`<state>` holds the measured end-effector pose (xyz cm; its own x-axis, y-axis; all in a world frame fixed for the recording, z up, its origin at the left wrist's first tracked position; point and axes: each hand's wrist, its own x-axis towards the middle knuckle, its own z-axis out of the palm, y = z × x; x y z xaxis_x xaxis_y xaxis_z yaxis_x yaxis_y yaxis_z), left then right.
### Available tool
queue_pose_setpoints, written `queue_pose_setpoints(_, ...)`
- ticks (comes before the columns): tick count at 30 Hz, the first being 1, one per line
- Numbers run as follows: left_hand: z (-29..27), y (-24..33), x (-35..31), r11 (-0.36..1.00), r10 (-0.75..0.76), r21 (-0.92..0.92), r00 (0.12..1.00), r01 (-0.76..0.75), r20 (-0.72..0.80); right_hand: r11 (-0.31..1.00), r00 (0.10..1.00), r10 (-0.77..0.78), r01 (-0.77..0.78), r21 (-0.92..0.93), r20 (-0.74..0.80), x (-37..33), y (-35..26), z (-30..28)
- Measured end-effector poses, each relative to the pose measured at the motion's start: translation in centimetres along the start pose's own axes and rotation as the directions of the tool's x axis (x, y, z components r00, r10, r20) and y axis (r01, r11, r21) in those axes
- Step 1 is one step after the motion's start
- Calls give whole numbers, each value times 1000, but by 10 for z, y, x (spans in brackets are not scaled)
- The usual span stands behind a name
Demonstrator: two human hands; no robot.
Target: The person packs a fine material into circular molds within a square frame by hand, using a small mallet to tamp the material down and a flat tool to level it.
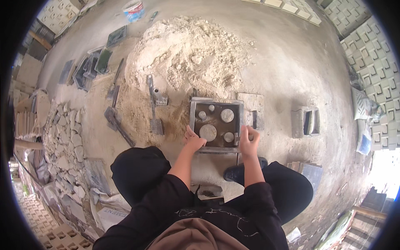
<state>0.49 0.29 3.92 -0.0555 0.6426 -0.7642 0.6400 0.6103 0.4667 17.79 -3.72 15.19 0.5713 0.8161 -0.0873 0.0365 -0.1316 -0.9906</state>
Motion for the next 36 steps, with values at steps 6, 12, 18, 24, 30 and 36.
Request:
queue_pose_setpoints(6, -1, 6, -6, 998, -45, 34, 998, 43, 51, 927, 905, -373, 356, 117, 203, 22, 25, -5)
queue_pose_setpoints(12, -1, -4, 2, 1000, -17, -19, 1000, 18, 9, 879, 887, -433, 378, 289, 158, 42, -6, 12)
queue_pose_setpoints(18, 2, 6, -5, 998, -57, 0, 997, 57, 53, 937, 894, -348, 331, 109, 282, 70, 0, 23)
queue_pose_setpoints(24, -2, 3, -5, 999, -40, 9, 998, 39, 54, 916, 888, -397, 368, 159, 234, 89, -3, 36)
queue_pose_setpoints(30, -6, 11, -7, 994, -90, 67, 993, 85, 81, 930, 888, -366, 349, 113, 278, 103, -21, 47)
queue_pose_setpoints(36, 3, 1, 5, 998, -48, 46, 998, 47, 32, 894, 854, -446, 412, 176, 269, 110, 10, 47)
